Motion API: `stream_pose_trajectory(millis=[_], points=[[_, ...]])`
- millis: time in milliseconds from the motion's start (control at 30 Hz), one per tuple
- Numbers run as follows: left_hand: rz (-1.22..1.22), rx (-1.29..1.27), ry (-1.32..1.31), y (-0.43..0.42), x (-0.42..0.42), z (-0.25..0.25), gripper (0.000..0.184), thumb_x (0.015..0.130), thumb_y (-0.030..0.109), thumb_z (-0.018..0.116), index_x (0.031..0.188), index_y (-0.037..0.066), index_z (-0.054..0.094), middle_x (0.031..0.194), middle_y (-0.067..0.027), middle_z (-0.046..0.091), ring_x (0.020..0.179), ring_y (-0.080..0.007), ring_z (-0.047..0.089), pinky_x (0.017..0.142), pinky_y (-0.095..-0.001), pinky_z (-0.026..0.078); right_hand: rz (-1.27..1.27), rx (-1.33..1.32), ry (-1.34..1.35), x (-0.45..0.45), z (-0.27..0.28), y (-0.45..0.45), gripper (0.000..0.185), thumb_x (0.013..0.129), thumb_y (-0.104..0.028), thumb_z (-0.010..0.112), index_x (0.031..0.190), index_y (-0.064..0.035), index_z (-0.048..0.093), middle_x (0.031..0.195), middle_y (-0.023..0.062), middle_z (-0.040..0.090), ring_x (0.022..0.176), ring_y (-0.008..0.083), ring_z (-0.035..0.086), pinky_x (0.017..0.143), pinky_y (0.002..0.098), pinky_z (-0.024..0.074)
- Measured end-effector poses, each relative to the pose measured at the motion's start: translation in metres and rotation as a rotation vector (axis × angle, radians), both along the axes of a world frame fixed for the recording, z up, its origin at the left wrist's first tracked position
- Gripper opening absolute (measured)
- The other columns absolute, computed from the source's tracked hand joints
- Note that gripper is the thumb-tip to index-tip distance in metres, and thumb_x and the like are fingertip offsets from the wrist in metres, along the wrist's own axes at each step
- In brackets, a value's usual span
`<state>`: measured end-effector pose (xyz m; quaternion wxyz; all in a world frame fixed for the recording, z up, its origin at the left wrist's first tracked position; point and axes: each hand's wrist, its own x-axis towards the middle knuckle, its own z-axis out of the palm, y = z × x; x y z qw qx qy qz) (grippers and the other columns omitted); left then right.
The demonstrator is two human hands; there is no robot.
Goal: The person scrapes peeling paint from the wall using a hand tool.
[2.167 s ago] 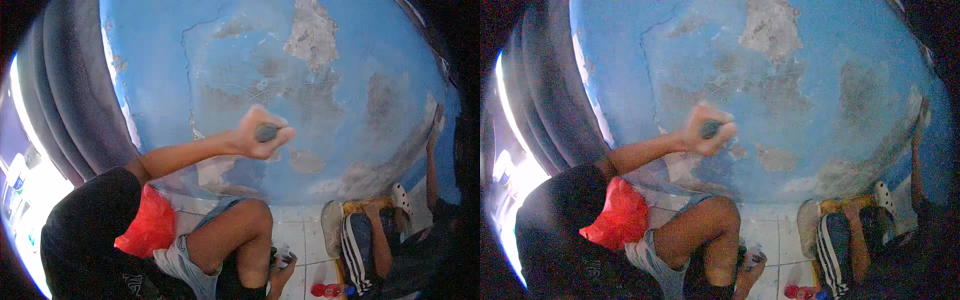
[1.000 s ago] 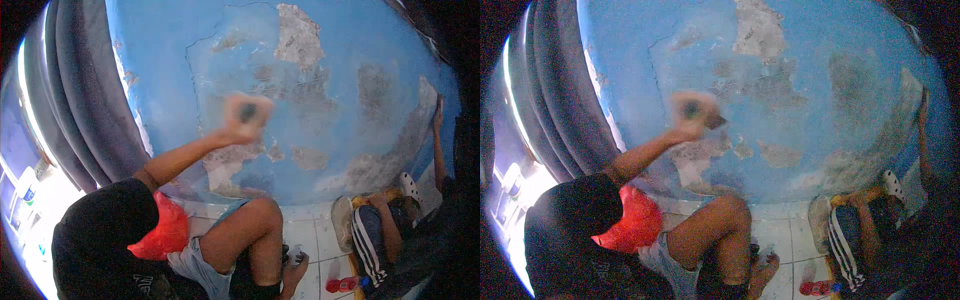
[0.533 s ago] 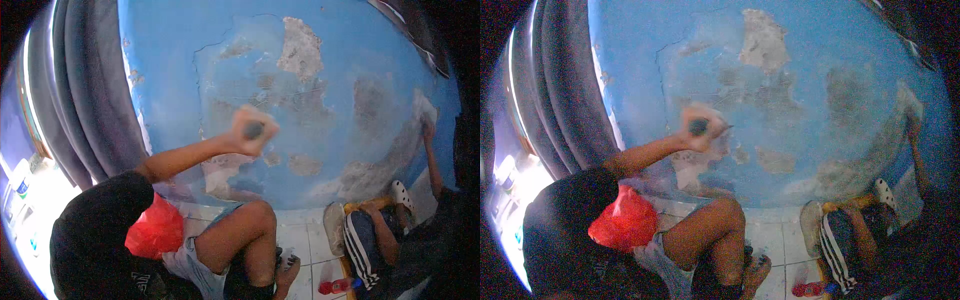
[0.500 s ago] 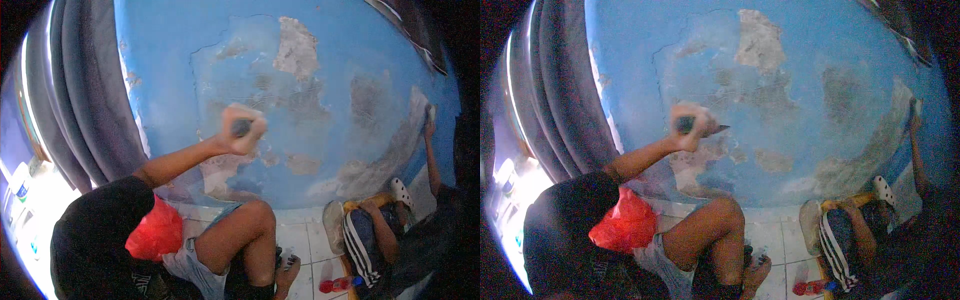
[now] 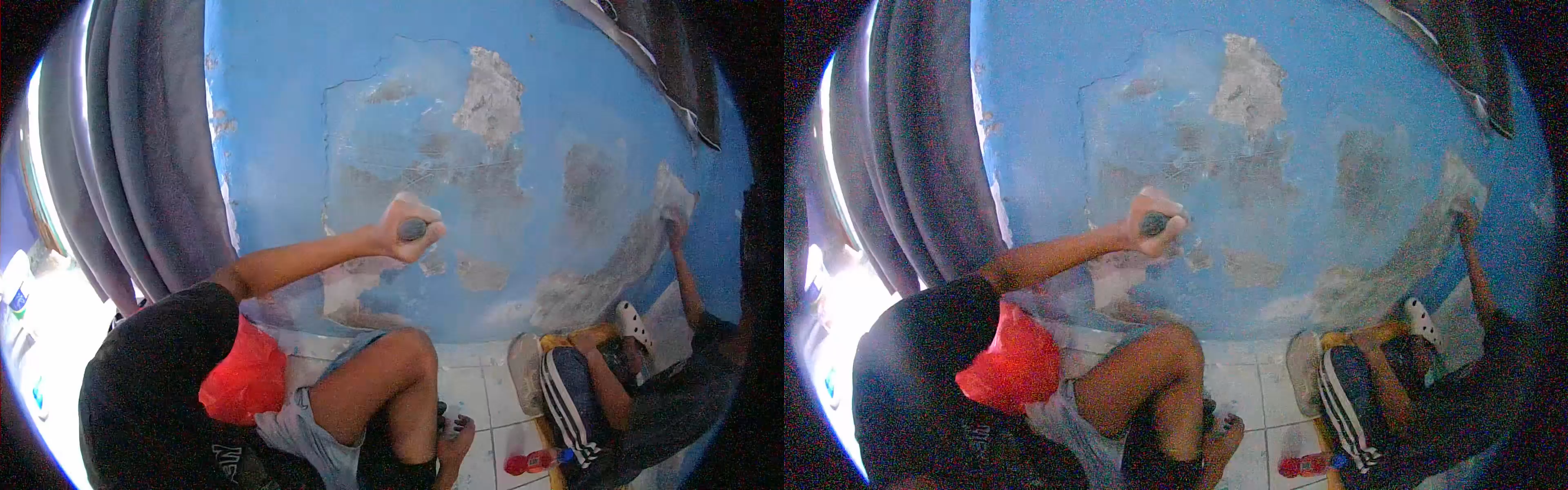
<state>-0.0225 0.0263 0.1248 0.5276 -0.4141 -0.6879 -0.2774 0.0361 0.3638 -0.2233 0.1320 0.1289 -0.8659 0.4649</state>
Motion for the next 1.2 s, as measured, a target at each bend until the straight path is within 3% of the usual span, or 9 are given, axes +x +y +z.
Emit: stream_pose_trajectory(millis=[167,267,433,533,667,767,833,933,1200], points=[[0.171,-0.210,-0.072,-0.015,0.018,-0.005,0.019,0.082,0.011,0.053,0.067,0.003,0.060,0.057,-0.0074,0.058,0.045,-0.0193,0.053,0.044,-0.0266,0.042,-0.023,0.004,-0.014,0.015,0.012,-0.003,0.033,0.083,-0.019,0.060,0.102,0.0049,0.049,0.089,0.0166,0.051,0.078,0.0272,0.052,0.071,0.0374,0.0431],[0.068,-0.191,-0.249,-0.014,0.004,-0.022,0.016,0.082,0.013,0.054,0.075,0.004,0.065,0.058,-0.0078,0.059,0.047,-0.0204,0.055,0.044,-0.0281,0.043,-0.021,0.018,0.011,0.003,0.002,0.001,0.032,0.083,-0.019,0.060,0.100,0.0057,0.049,0.088,0.0170,0.051,0.078,0.0275,0.052,0.070,0.0370,0.0431],[0.154,0.013,0.112,-0.024,0.005,-0.028,0.021,0.083,0.016,0.054,0.068,0.004,0.063,0.058,-0.0071,0.059,0.047,-0.0212,0.055,0.045,-0.0300,0.043,-0.006,-0.007,0.156,0.012,0.003,0.004,0.028,0.080,-0.013,0.062,0.098,0.0051,0.050,0.086,0.0177,0.051,0.077,0.0285,0.052,0.069,0.0369,0.0435],[0.083,-0.061,-0.144,-0.016,0.001,-0.036,0.022,0.083,0.016,0.054,0.067,0.004,0.062,0.060,-0.0069,0.061,0.049,-0.0204,0.058,0.045,-0.0306,0.043,-0.028,0.099,0.104,0.010,0.012,0.002,0.026,0.079,-0.012,0.061,0.096,0.0040,0.051,0.084,0.0177,0.052,0.078,0.0292,0.053,0.070,0.0377,0.0433],[0.030,0.036,0.110,-0.022,0.008,-0.018,0.016,0.082,0.013,0.055,0.071,0.004,0.062,0.057,-0.0072,0.059,0.048,-0.0202,0.058,0.045,-0.0309,0.044,-0.066,0.111,0.110,0.015,0.004,0.004,0.027,0.077,-0.012,0.062,0.096,0.0036,0.051,0.083,0.0180,0.053,0.080,0.0312,0.052,0.074,0.0395,0.0421],[0.011,0.116,-0.127,-0.026,-0.010,-0.059,0.009,0.080,0.007,0.055,0.075,0.003,0.062,0.059,-0.0084,0.060,0.050,-0.0211,0.059,0.050,-0.0318,0.047,-0.088,0.090,0.134,0.025,0.021,-0.003,0.027,0.077,-0.013,0.062,0.096,0.0037,0.051,0.083,0.0184,0.053,0.081,0.0323,0.052,0.074,0.0400,0.0417],[0.322,0.092,0.000,-0.016,-0.039,-0.091,0.006,0.078,0.004,0.056,0.078,0.004,0.061,0.062,-0.0104,0.060,0.054,-0.0242,0.059,0.055,-0.0341,0.048,-0.051,0.071,0.085,0.014,0.015,0.004,0.028,0.077,-0.013,0.062,0.097,0.0039,0.051,0.083,0.0186,0.053,0.081,0.0328,0.053,0.074,0.0401,0.0418],[-0.156,-0.088,-0.067,0.003,0.017,-0.046,0.004,0.076,0.004,0.058,0.078,0.005,0.061,0.067,-0.0129,0.061,0.056,-0.0277,0.059,0.054,-0.0365,0.046,-0.083,0.100,0.074,0.012,0.001,0.006,0.028,0.079,-0.013,0.061,0.099,0.0040,0.051,0.084,0.0173,0.053,0.078,0.0313,0.053,0.072,0.0393,0.0426],[0.091,-0.060,-0.207,0.011,0.003,-0.030,0.016,0.077,0.006,0.058,0.062,0.005,0.053,0.054,-0.0101,0.051,0.044,-0.0223,0.050,0.044,-0.0320,0.039,-0.025,0.098,0.133,0.019,0.008,0.005,0.029,0.080,-0.013,0.061,0.100,0.0042,0.051,0.087,0.0170,0.054,0.078,0.0290,0.054,0.072,0.0385,0.0431]])
